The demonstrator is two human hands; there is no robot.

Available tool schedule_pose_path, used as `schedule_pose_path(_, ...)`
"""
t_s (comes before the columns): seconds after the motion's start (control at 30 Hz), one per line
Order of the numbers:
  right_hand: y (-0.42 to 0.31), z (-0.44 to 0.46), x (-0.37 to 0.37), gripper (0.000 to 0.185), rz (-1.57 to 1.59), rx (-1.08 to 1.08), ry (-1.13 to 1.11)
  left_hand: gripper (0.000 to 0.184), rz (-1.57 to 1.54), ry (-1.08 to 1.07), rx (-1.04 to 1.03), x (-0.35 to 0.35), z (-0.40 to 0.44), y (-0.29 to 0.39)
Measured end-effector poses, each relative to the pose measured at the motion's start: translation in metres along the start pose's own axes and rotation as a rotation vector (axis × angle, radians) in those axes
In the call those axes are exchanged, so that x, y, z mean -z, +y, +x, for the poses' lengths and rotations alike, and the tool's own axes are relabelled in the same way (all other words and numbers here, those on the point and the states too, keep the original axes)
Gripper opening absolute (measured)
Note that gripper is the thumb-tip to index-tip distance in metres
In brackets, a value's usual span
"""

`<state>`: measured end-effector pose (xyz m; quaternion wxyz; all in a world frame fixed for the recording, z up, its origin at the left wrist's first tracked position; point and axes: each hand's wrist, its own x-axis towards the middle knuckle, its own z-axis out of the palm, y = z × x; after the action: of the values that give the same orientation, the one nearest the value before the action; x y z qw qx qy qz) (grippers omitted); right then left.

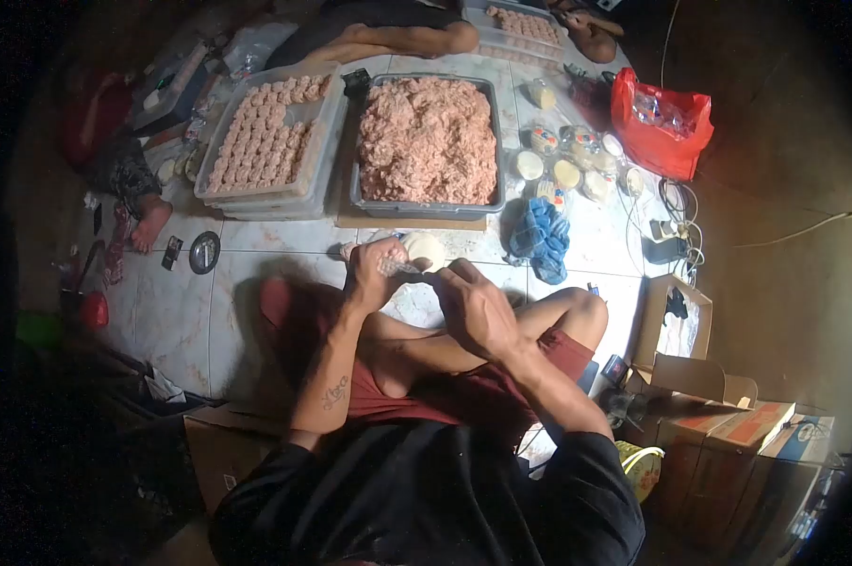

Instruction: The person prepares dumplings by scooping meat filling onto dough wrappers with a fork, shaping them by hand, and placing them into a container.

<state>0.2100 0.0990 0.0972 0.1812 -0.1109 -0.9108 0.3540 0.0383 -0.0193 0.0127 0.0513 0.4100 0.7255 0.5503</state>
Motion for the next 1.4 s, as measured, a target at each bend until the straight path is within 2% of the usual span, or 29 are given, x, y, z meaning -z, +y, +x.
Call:
schedule_pose_path(0.03,-0.008,-0.007,0.003,0.014,0.016,-0.017,-0.014,0.041,0.126,-0.252,0.208,0.009,0.003,0.013)
schedule_pose_path(0.07,-0.021,-0.009,0.012,0.012,0.037,-0.109,0.067,0.041,0.127,-0.261,0.205,0.018,0.008,0.026)
schedule_pose_path(0.13,-0.025,-0.015,0.019,0.007,0.149,-0.321,0.234,0.039,-0.369,-0.354,0.002,0.034,0.014,0.036)
schedule_pose_path(0.2,-0.032,-0.009,0.015,0.006,0.150,-0.273,0.301,0.039,-0.289,-0.316,0.013,0.016,0.006,0.015)
schedule_pose_path(0.23,-0.030,-0.009,0.006,0.007,0.152,-0.227,0.207,0.040,-0.215,-0.270,0.020,0.006,-0.001,0.003)
schedule_pose_path(0.27,-0.028,-0.009,0.003,0.007,0.151,-0.174,0.111,0.037,-0.018,-0.158,-0.183,0.010,0.005,0.023)
schedule_pose_path(0.3,-0.029,-0.008,0.006,0.007,0.150,-0.162,0.113,0.037,-0.014,-0.149,-0.191,0.014,0.008,0.027)
schedule_pose_path(0.37,-0.030,-0.008,0.017,0.006,0.193,-0.210,0.118,0.036,-0.007,-0.378,0.214,0.025,0.011,0.031)
schedule_pose_path(0.4,-0.034,-0.010,0.025,0.004,0.192,-0.254,0.122,0.029,-0.141,-0.276,0.154,0.031,0.011,0.045)
schedule_pose_path(0.43,-0.030,-0.014,0.024,0.005,0.330,-0.345,0.168,0.034,-0.307,-0.323,0.111,0.033,0.009,0.038)
schedule_pose_path(0.5,-0.037,-0.015,0.026,0.006,0.262,-0.325,0.244,0.035,-0.346,-0.268,0.024,0.046,0.009,0.047)
schedule_pose_path(0.57,-0.029,-0.019,0.005,0.008,0.217,-0.200,0.169,0.039,-0.287,-0.274,0.054,0.025,0.004,0.029)
schedule_pose_path(0.63,-0.022,-0.019,-0.012,0.009,0.222,-0.148,0.173,0.041,-0.022,-0.074,-0.213,-0.001,-0.007,0.000)
schedule_pose_path(0.7,-0.026,-0.023,0.000,0.007,0.322,-0.300,0.217,0.038,-0.400,-0.307,0.139,0.011,-0.001,0.012)
schedule_pose_path(0.73,-0.020,-0.026,-0.001,0.007,0.392,-0.302,0.311,0.038,-0.336,-0.275,0.087,0.026,0.004,0.043)
schedule_pose_path(0.77,-0.027,-0.026,0.010,0.010,0.405,-0.329,0.312,0.038,-0.335,-0.280,0.090,0.028,0.004,0.046)
schedule_pose_path(0.83,-0.036,-0.023,0.019,0.013,0.255,-0.338,0.215,0.038,-0.235,-0.224,0.119,0.028,0.005,0.048)
schedule_pose_path(0.87,-0.035,-0.024,0.017,0.013,0.254,-0.337,0.217,0.036,-0.224,-0.141,-0.005,0.022,0.005,0.039)
schedule_pose_path(0.97,-0.036,-0.022,0.011,0.015,0.262,-0.304,0.153,0.031,-0.287,-0.032,0.013,0.012,0.001,0.028)
schedule_pose_path(1.0,-0.043,-0.021,0.013,0.013,0.229,-0.300,0.134,0.029,-0.151,-0.014,0.018,0.015,0.000,0.031)
schedule_pose_path(1.1,-0.044,-0.018,0.003,0.008,0.190,-0.274,0.128,0.032,0.014,-0.061,0.002,0.018,0.000,0.040)
schedule_pose_path(1.17,-0.041,-0.013,-0.004,0.005,0.164,-0.191,0.219,0.036,-0.039,-0.058,0.029,0.014,-0.002,0.041)
schedule_pose_path(1.23,-0.034,-0.004,-0.005,0.005,0.162,-0.167,0.263,0.037,0.093,-0.099,-0.020,0.015,-0.004,0.032)
schedule_pose_path(1.27,-0.032,0.006,0.000,0.006,0.154,-0.198,0.310,0.034,0.012,-0.132,0.097,0.014,-0.006,0.032)
schedule_pose_path(1.3,-0.029,0.019,0.006,0.007,0.146,-0.231,0.359,0.034,0.009,-0.130,0.089,0.019,-0.006,0.037)
schedule_pose_path(1.37,0.020,0.054,-0.006,0.009,0.197,-0.140,0.534,0.032,-0.196,-0.283,0.037,0.032,-0.009,0.045)
schedule_pose_path(1.4,0.045,0.070,-0.007,0.009,0.044,-0.102,0.535,0.035,-0.447,-0.345,0.172,0.029,-0.015,0.034)
